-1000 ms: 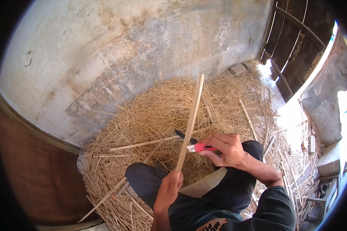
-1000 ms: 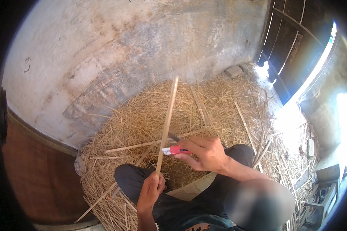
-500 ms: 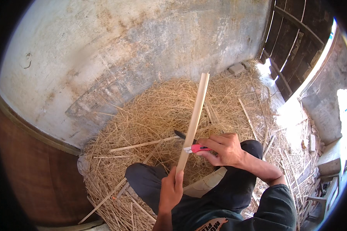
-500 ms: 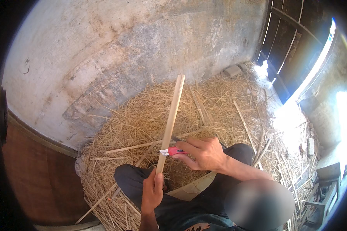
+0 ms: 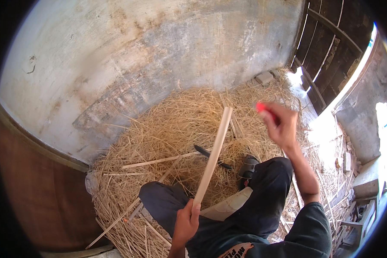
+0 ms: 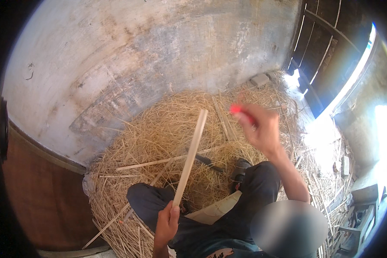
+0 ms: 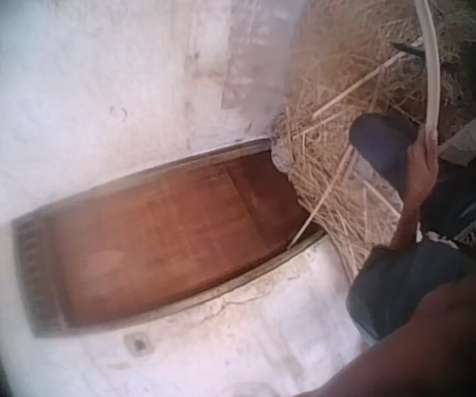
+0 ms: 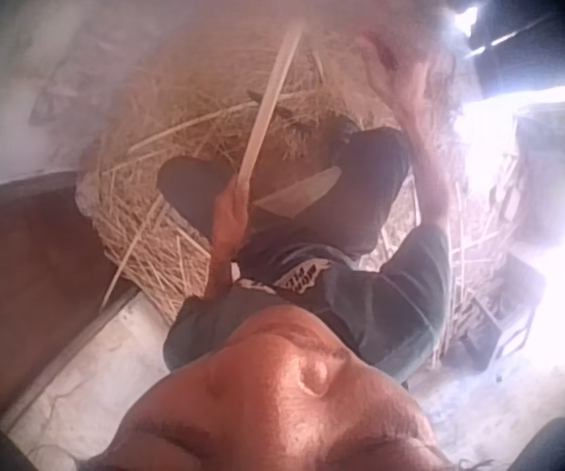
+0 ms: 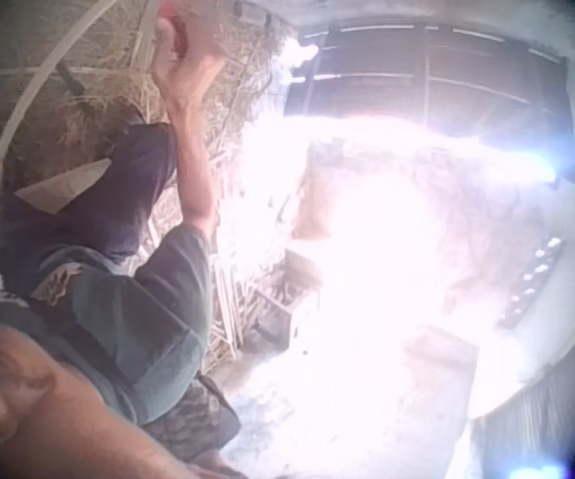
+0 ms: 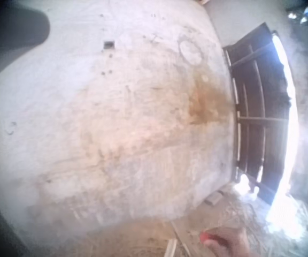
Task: The person sits on a straw-covered floor and uses a red utility knife to shave thin strips from a long wooden stick. They repeatedly scrape the blade along the length of the stick to remove material, occasionally rotating the stick to work on different sides.
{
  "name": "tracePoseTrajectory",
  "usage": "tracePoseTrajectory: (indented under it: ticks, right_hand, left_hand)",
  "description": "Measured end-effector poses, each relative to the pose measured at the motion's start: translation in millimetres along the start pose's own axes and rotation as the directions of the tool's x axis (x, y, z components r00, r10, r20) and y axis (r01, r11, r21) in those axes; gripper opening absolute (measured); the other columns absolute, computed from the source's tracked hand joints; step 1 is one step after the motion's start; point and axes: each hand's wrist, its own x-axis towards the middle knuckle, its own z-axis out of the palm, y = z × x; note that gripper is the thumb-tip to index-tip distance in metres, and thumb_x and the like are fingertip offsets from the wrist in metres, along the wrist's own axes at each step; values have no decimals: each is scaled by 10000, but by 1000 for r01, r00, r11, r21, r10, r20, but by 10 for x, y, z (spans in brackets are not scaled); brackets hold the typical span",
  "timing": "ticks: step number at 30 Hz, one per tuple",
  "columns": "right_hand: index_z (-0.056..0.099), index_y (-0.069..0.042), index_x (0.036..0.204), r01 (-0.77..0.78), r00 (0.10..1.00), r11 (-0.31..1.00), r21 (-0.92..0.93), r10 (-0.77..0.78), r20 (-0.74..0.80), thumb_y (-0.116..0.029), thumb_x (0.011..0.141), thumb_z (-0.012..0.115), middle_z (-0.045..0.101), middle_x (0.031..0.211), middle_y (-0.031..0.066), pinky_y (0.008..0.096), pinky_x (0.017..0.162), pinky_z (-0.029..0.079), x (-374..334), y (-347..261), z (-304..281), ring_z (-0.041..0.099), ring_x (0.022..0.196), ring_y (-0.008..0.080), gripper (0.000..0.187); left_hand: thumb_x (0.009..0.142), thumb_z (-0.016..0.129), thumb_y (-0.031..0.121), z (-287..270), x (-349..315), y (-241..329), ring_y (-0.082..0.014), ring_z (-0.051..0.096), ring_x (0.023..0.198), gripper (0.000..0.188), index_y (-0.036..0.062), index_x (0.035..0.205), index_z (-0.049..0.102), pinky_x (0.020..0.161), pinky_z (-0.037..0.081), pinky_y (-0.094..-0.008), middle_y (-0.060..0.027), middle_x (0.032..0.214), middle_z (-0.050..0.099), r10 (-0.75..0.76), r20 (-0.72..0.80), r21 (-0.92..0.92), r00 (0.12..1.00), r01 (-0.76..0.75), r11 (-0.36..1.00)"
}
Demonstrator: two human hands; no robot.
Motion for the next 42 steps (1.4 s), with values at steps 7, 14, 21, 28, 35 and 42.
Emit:
tracePoseTrajectory:
  ticks: [7, 14, 21, 28, 35, 42]
  right_hand:
    - [770, -123, 1081, 256, 921, 956, 143, -286, 266, -314, 912, 808, 714, 811, 40, 349, 487, 523, -726, -483, 437, 682, 587, 216, 258]
    - [761, -116, 1072, 252, 928, 962, 104, -271, 256, -330, 887, 825, 682, 780, 33, 353, 467, 509, -820, -489, 489, 657, 548, 227, 290]
    - [779, -136, 1039, 274, 937, 959, 73, -283, 205, -305, 865, 840, 675, 752, 17, 348, 470, 503, -637, -434, 418, 661, 560, 208, 250]
    - [824, -105, 1078, 152, 988, 986, 71, -149, -41, -274, 941, 787, 780, 802, 71, 302, 481, 513, -216, 1, 428, 661, 546, 133, 221]
    - [816, -67, 1096, -205, 978, 973, -105, 198, -70, -239, 986, 740, 769, 781, 90, 278, 507, 489, 158, 367, 18, 593, 537, 119, 218]
    - [795, -119, 1074, 136, 945, 976, 171, -179, 273, -220, 911, 804, 767, 894, 61, 348, 571, 582, -667, -287, 479, 722, 663, 216, 192]
  left_hand:
    - [1122, 501, 312, 86, 278, 214, -357, 506, 524, 346, -2, 990, 560, 529, 384, -440, -172, 615, 472, 127, -59, 31, 990, -125, 992]
    - [1123, 497, 332, 131, 334, 292, -435, 560, 569, 365, 4, 967, 540, 534, 399, -467, -194, 621, 492, 153, -89, 61, 984, -148, 987]
    - [1120, 503, 329, 124, 243, 321, -436, 593, 585, 353, 7, 982, 555, 532, 414, -451, -195, 635, 524, 112, -98, 67, 989, -106, 992]
    - [1112, 521, 309, 82, 17, 148, -320, 560, 561, 338, -8, 1031, 605, 526, 408, -409, -161, 621, 525, 41, -57, 88, 998, -36, 995]
    - [1114, 516, 298, 3, -211, -55, -126, 453, 534, 337, -9, 1045, 638, 520, 374, -359, -83, 593, 468, -26, -30, 85, 999, 28, 996]
    - [1104, 547, 333, 105, 204, 126, -447, 619, 587, 362, -12, 998, 579, 524, 426, -491, -217, 601, 556, 113, -118, 126, 987, -98, 987]
